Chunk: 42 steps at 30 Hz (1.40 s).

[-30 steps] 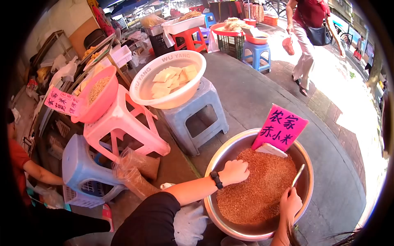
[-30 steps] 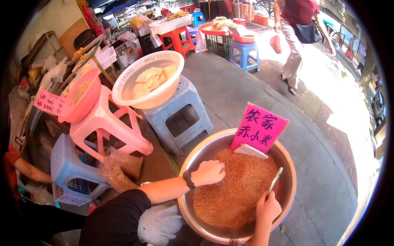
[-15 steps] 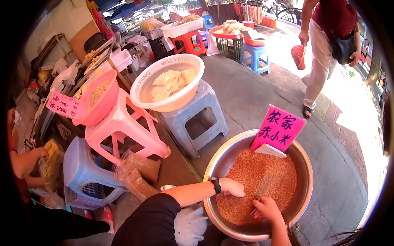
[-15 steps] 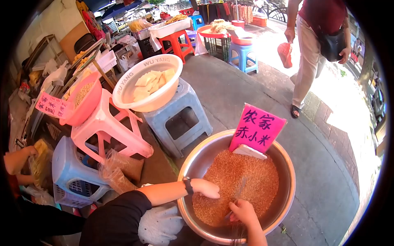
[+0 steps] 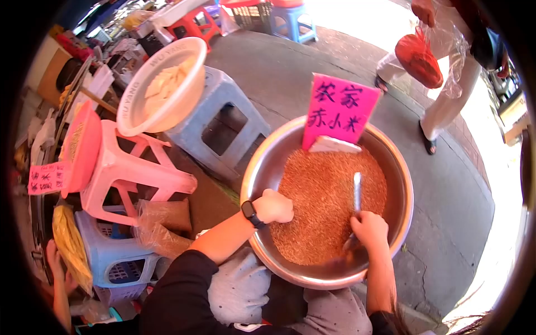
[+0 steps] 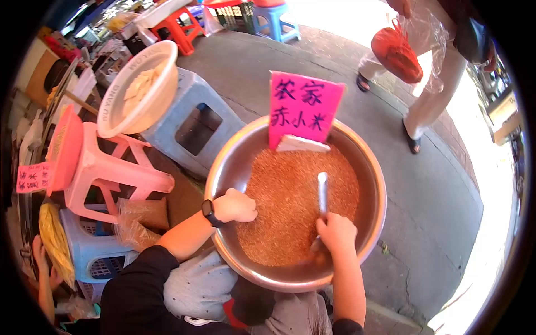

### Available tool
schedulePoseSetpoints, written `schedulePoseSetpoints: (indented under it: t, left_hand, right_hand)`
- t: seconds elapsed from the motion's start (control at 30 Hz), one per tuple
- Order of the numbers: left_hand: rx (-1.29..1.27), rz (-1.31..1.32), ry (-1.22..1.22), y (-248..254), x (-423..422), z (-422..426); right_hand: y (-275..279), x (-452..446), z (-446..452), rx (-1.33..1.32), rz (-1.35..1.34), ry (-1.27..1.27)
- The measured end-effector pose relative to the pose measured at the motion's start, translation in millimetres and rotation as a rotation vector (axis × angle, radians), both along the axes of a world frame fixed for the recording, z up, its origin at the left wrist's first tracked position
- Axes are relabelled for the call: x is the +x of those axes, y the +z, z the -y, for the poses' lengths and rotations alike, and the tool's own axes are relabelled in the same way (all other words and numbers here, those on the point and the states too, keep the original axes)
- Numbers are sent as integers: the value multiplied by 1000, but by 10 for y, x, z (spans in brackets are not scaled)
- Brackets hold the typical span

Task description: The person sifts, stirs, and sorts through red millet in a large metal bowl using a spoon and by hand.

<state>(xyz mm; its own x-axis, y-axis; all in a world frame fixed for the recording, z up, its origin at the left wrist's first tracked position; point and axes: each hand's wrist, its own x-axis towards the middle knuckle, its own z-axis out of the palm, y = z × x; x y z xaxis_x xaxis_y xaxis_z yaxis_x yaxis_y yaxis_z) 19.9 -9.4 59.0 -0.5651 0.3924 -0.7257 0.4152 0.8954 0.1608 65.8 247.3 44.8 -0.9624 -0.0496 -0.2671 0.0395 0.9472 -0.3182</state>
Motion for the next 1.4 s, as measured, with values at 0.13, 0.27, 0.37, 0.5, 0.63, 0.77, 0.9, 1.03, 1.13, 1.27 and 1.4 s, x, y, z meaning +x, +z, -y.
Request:
schedulePoseSetpoints:
  t: [0.13, 0.27, 0.37, 0.5, 0.63, 0.77, 0.9, 1.03, 1.13, 1.27, 1.4]
  left_hand:
    - [5, 209, -88, 2, 94, -139]
    - [80, 451, -14, -8, -9, -205]
    - [549, 560, 216, -82, -52, -80]
    - [617, -67, 398, 252, -114, -10]
    - [397, -464, 398, 133, -352, 47]
    - [734, -548, 441, -769, -654, 180]
    - [732, -253, 480, -664, -696, 95]
    - [818, 28, 482, -448, -640, 55]
    - [1149, 402, 634, -241, -629, 80]
    - [986, -259, 689, -477, -766, 215]
    - [781, -352, 627, -534, -641, 154]
  right_hand:
    - [124, -2, 200, -399, 554, 5]
    - [116, 29, 283, -657, 570, -149]
    - [36, 14, 247, -856, 272, -354]
    - [-105, -69, 5, -662, -473, -455]
    - [93, -145, -140, -316, -653, -411]
    - [12, -204, -82, -249, -517, -415]
    - [-152, -205, -70, -368, -670, -247]
    - [-33, -184, 26, -344, -517, -46]
    - [17, -150, 38, -530, -526, -57]
    - [-62, -242, -108, -422, -729, -143]
    - [-51, -251, -158, -249, -709, -259]
